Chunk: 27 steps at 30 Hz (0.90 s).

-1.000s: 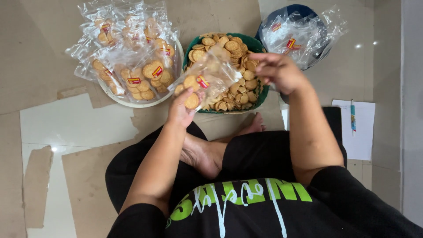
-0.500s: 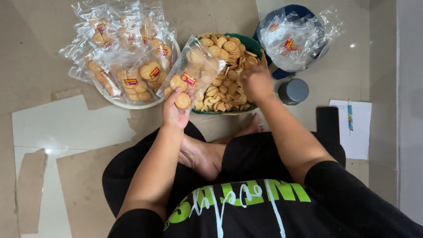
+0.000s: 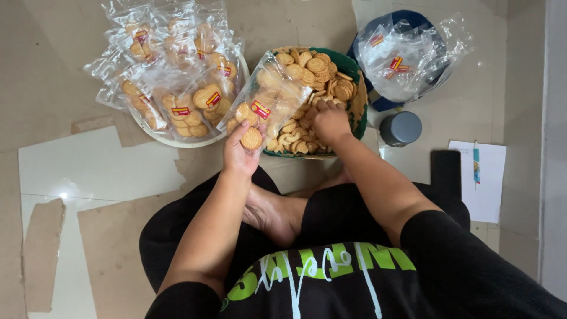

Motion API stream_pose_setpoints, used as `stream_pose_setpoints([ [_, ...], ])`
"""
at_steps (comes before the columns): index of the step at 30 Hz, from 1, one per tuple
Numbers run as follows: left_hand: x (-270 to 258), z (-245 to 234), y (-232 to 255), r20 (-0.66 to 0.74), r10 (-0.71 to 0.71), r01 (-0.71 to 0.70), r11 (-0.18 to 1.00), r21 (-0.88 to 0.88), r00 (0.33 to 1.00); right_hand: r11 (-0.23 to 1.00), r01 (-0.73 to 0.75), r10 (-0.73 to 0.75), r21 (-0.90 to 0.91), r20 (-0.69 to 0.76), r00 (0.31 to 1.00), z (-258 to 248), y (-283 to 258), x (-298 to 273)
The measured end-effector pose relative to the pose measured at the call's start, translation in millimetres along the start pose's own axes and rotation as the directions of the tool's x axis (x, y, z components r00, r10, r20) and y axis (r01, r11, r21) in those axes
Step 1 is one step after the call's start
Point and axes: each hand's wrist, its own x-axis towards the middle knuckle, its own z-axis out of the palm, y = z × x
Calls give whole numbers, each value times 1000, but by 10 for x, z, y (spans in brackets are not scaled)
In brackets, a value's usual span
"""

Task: The person picks up individual cookies from a bowl by hand and places them into a clear plastic bag, continuing until the bag is filled with several cookies.

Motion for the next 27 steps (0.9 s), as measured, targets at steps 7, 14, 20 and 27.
stream_pose_setpoints([
  [7,61,-72,-67,2,9,-9,1000,19,1000,969,150,-202,-198,-278,939,-170,-157,-10],
  [14,13,-38,-46,25,35,-36,999,40,999,919,-213,200,331,73,977,-803,-44,-68],
  [20,-2,-52,-68,11,29,-29,999,18,1000,-193,-331,468,924,383,796,-1338,170,-173],
  [27,-149,144,-103,58,55,-62,992,112,997,-360,-60,592,931,278,756,-1724,189,-391],
])
